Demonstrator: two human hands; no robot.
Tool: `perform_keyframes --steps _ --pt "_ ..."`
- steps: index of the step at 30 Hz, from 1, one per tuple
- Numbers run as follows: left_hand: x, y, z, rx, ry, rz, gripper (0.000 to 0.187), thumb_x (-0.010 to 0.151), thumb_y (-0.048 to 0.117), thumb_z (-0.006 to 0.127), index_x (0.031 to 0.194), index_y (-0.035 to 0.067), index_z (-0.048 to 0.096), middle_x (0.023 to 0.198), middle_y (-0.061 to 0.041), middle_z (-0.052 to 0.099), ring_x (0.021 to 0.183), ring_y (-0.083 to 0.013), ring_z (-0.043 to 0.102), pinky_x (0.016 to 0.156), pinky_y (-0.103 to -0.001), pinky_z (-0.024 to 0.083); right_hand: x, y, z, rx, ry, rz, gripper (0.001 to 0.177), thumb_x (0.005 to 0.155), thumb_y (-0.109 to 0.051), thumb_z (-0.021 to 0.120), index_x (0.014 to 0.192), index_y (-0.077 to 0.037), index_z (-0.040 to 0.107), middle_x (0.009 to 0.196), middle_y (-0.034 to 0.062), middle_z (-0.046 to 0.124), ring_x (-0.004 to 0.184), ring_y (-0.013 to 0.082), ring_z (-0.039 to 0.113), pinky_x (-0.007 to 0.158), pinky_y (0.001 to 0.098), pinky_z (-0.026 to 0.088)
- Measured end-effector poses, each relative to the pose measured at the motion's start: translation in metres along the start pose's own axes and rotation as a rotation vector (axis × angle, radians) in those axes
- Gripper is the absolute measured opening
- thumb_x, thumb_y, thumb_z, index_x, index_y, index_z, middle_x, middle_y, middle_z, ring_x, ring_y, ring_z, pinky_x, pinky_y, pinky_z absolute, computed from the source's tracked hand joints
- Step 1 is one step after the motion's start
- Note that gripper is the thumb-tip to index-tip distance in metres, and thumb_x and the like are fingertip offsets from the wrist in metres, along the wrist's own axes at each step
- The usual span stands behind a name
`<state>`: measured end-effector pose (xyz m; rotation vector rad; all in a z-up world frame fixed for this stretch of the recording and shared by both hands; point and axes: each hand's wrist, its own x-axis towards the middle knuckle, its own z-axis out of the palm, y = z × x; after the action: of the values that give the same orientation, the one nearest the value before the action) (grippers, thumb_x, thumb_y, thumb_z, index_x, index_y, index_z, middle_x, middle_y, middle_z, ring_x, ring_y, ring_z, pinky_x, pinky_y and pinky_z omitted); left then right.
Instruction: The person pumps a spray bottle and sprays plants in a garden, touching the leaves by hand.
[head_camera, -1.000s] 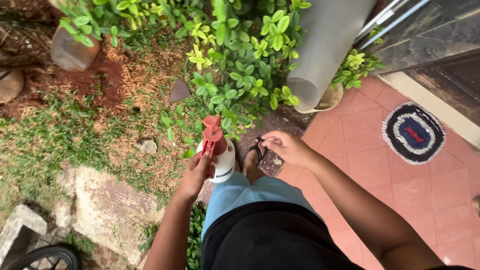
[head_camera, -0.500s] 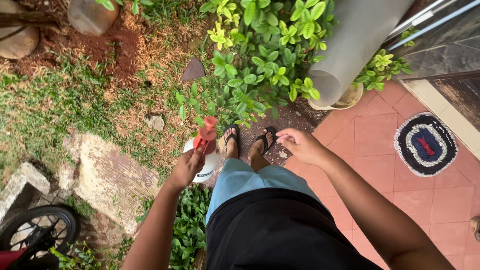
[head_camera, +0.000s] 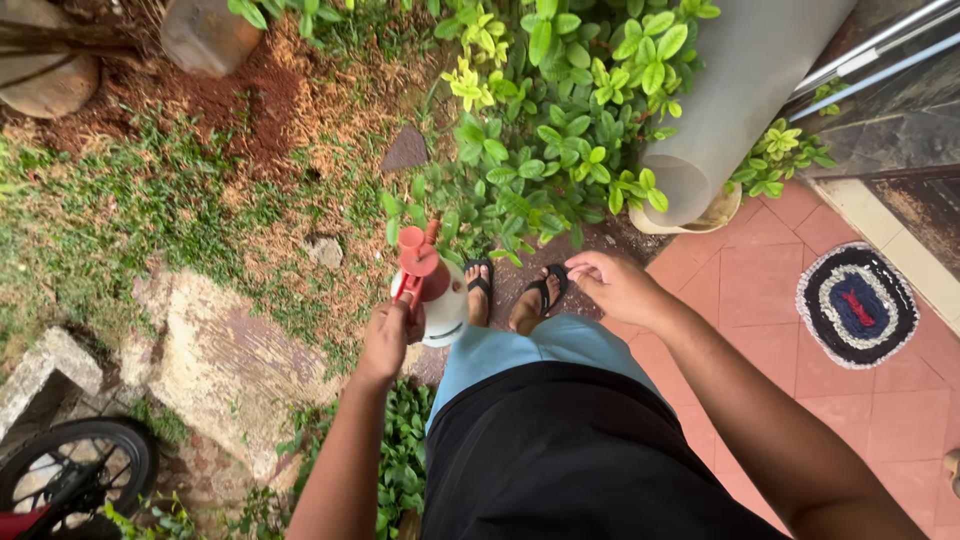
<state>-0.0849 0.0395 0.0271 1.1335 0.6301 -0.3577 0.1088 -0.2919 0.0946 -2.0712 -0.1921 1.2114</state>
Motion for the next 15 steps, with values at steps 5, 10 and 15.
perform_keyframes --steps 5,10,15 --pt "0.007 0.046 0.013 0.037 -0.169 -0.002 0.044 0.108 0.033 0.041 0.076 0.007 0.055 0.062 0.0 0.053 0.054 -0.0113 0.046 0.052 -0.029 0.037 0.009 -0.12 0.002 -0.198 0.174 -0.234 0.026 0.1 -0.028 0.064 0.106 -0.002 0.068 0.093 0.0105 0.075 0.081 0.0231 0.072 0.073 0.0369 0.057" --pt "0.026 0.092 0.034 -0.01 -0.451 -0.049 0.045 0.103 0.037 0.035 0.084 0.007 0.062 0.073 -0.003 0.073 0.065 -0.015 0.067 0.067 -0.031 0.057 0.03 -0.243 0.003 -0.694 0.223 -0.465 0.047 0.094 -0.045 0.061 0.099 0.002 0.065 0.085 0.02 0.068 0.074 0.0397 0.067 0.063 0.0519 0.051" --pt "0.03 0.107 0.055 -0.315 -0.442 -0.019 0.036 0.111 0.031 0.044 0.085 0.008 0.055 0.065 0.004 0.047 0.053 -0.0068 0.039 0.05 -0.026 0.034 0.059 -0.278 0.002 -1.059 0.11 -0.405 0.031 0.097 -0.032 0.052 0.087 -0.008 0.069 0.072 0.0166 0.069 0.067 0.0376 0.07 0.069 0.0523 0.056"
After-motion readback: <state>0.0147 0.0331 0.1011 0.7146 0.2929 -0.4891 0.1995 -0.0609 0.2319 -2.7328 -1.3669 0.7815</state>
